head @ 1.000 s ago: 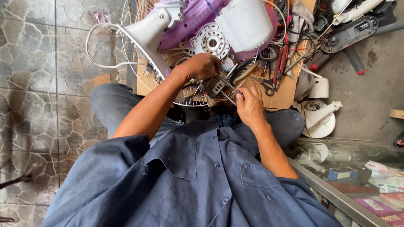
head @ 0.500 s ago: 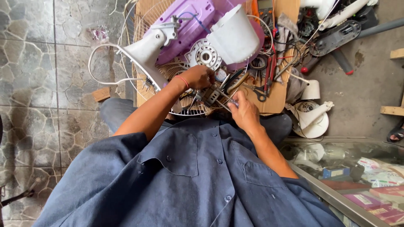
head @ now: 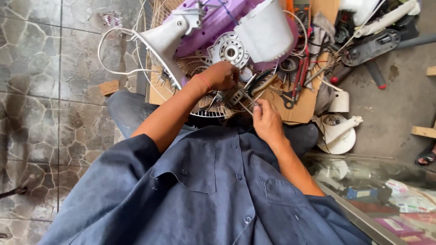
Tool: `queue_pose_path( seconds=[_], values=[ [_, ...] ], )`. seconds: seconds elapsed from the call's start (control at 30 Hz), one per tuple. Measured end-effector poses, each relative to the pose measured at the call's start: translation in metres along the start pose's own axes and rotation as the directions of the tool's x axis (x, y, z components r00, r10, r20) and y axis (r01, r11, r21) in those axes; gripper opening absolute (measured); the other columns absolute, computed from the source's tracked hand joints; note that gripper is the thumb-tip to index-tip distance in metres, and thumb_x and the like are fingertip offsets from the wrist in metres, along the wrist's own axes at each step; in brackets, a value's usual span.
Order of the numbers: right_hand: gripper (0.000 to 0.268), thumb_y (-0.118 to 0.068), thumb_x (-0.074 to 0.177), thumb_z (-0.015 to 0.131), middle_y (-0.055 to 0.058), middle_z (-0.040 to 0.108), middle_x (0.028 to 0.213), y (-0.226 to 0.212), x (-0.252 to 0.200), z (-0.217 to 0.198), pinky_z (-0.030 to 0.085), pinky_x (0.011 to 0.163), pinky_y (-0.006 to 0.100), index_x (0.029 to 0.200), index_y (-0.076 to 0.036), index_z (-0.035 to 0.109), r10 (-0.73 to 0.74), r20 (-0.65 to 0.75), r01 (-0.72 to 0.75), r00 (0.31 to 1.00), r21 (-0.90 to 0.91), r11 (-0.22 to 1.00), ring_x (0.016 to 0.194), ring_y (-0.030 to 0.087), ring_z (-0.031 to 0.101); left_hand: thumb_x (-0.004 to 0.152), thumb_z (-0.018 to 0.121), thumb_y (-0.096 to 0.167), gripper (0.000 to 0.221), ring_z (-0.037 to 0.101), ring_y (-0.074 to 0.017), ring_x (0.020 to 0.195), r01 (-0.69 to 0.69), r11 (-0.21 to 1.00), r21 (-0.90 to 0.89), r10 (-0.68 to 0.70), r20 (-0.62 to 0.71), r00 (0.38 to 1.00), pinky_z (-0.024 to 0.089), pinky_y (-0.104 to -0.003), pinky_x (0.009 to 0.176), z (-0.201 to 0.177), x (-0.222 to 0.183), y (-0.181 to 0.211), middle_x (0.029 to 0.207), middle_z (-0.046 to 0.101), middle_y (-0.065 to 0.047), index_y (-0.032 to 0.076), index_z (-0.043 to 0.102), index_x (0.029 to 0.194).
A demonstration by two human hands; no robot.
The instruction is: Reconnecting internal wires of a fan motor using a screwdriver and manual manipulation.
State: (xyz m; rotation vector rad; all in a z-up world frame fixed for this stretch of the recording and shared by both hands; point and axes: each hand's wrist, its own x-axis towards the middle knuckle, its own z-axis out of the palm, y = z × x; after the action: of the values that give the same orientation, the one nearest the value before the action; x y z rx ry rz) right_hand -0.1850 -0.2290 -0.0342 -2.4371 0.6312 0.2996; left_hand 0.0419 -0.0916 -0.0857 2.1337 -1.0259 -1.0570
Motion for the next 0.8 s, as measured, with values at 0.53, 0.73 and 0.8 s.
queue_pose_path(
  seconds=[0.53, 0.73, 0.8],
  values=[
    [0.015, -0.011, 0.093, 0.067, 0.013, 0.064, 0.094, -0.011, -0.009, -0.006, 0.049, 0.075, 0.046, 0.105, -0.005, 0.061, -0.235, -0.228, 0.234, 0.945, -0.03, 0.972, 0.082, 0.036, 0.061, 0.081, 0.068, 0.003, 0.021, 0.065, -0.0213, 0.068, -0.082, 0.994, -0.065, 0.079, -0.05, 0.996, 0.055, -0.032, 0.065, -0.013, -0.035, 0.024, 0.085, 0.073, -0.008, 0.009, 0.079, 0.097],
    [0.025, -0.015, 0.095, 0.064, 0.019, 0.065, 0.097, -0.006, -0.005, 0.006, 0.049, 0.08, 0.049, 0.115, -0.001, 0.058, -0.27, -0.236, 0.264, 0.934, -0.057, 0.963, 0.088, 0.039, 0.062, 0.08, 0.067, 0.004, 0.022, 0.064, -0.0222, 0.068, -0.099, 0.993, -0.057, 0.096, -0.056, 0.994, 0.055, -0.033, 0.064, -0.015, -0.035, 0.022, 0.085, 0.072, -0.009, 0.009, 0.078, 0.098],
    [0.015, -0.007, 0.097, 0.06, 0.021, 0.061, 0.098, -0.008, -0.008, 0.002, 0.048, 0.083, 0.05, 0.107, 0.001, 0.066, -0.343, -0.293, 0.331, 0.892, -0.09, 0.939, 0.09, 0.04, 0.056, 0.081, 0.066, 0.005, 0.021, 0.064, -0.0231, 0.07, -0.097, 0.994, -0.04, 0.095, -0.05, 0.994, 0.055, -0.033, 0.065, -0.014, -0.037, 0.023, 0.085, 0.071, -0.009, 0.009, 0.077, 0.099]
  ],
)
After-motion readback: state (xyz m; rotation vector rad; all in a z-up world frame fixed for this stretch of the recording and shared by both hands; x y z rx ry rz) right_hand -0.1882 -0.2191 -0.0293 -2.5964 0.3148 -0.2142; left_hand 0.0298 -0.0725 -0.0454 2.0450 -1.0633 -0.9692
